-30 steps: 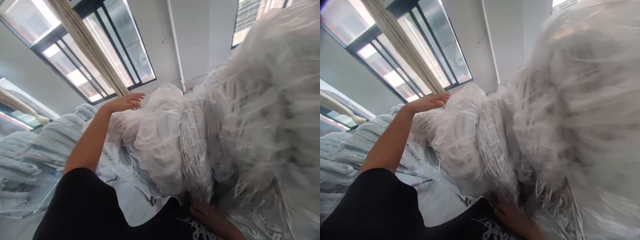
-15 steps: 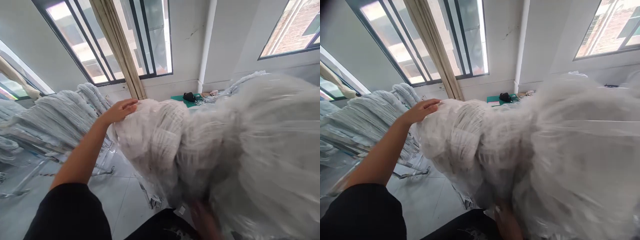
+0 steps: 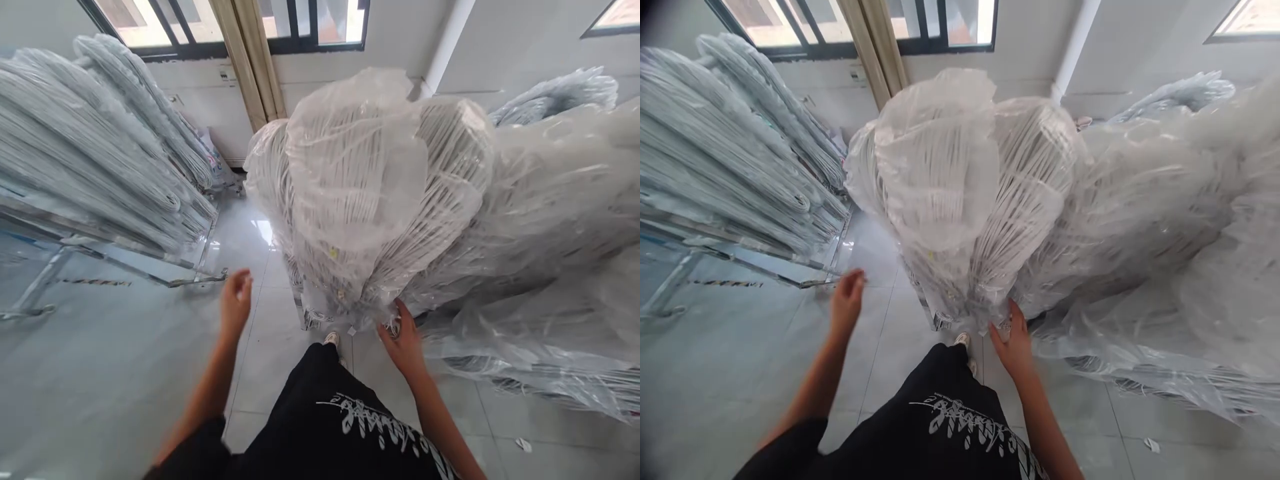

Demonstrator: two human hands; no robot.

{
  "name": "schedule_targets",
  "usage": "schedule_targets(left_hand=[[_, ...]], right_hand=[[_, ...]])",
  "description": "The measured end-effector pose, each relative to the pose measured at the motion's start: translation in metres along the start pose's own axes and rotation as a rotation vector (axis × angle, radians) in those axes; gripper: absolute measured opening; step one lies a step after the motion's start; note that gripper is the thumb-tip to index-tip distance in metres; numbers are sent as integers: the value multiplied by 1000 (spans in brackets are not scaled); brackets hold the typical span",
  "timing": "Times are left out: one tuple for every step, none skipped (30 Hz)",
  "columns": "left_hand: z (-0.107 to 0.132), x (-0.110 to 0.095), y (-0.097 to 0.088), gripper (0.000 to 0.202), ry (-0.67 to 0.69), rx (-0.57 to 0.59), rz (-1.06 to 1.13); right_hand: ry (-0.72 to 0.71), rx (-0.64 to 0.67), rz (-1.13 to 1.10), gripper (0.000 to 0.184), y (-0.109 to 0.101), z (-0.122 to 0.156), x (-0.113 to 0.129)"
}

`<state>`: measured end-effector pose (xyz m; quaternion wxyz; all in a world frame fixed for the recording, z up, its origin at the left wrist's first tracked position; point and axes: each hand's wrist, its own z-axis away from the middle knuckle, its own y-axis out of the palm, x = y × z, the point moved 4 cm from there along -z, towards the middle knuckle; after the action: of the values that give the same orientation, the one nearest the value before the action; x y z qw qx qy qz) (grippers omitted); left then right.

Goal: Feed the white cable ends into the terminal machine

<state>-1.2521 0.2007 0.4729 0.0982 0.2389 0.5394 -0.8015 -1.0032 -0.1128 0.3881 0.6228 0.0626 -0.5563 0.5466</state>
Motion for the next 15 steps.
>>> schedule_targets(left_hand=[[34,32,18,54,-127,119,-11],[70,57,34,57,-205,199,-24],[105,77,48,59,-265,279,-34],[137,92,59,59,-311,357,-46],[164,105,68,56,-342,432,-57],[185,115,74,48,-357,501,-64],[199,125,77,40,-361,565,-65],[206,134,77,35,-361,613,-63],[207,143,76,33,-357,648,-60],[202,151,73,34,-352,667,-58],[192,159,70,37,-346,671,-57],[180,165,67,40,-338,664,-56],[165,169,65,41,-328,649,-51],[149,171,65,42,-314,631,-42],[134,171,66,42,-298,615,-26]], right_hand=[[-4,-36,1,63,-1,1,2],[-11,-89,6,58,-2,2,4],[-23,-156,16,51,-2,5,6],[-43,-228,32,44,-3,9,7],[-68,-298,52,37,-3,15,9],[-94,-351,70,32,-2,22,10],[-120,-380,81,27,0,29,12],[-141,-374,78,23,5,36,14],[-154,-333,62,19,11,42,17],[-156,-266,35,17,18,48,20],[-149,-183,1,17,27,52,24],[-139,-94,-32,20,37,55,29],[-125,-17,-59,26,47,57,34],[-109,41,-78,33,57,56,39],[-96,72,-89,40,67,54,43]])
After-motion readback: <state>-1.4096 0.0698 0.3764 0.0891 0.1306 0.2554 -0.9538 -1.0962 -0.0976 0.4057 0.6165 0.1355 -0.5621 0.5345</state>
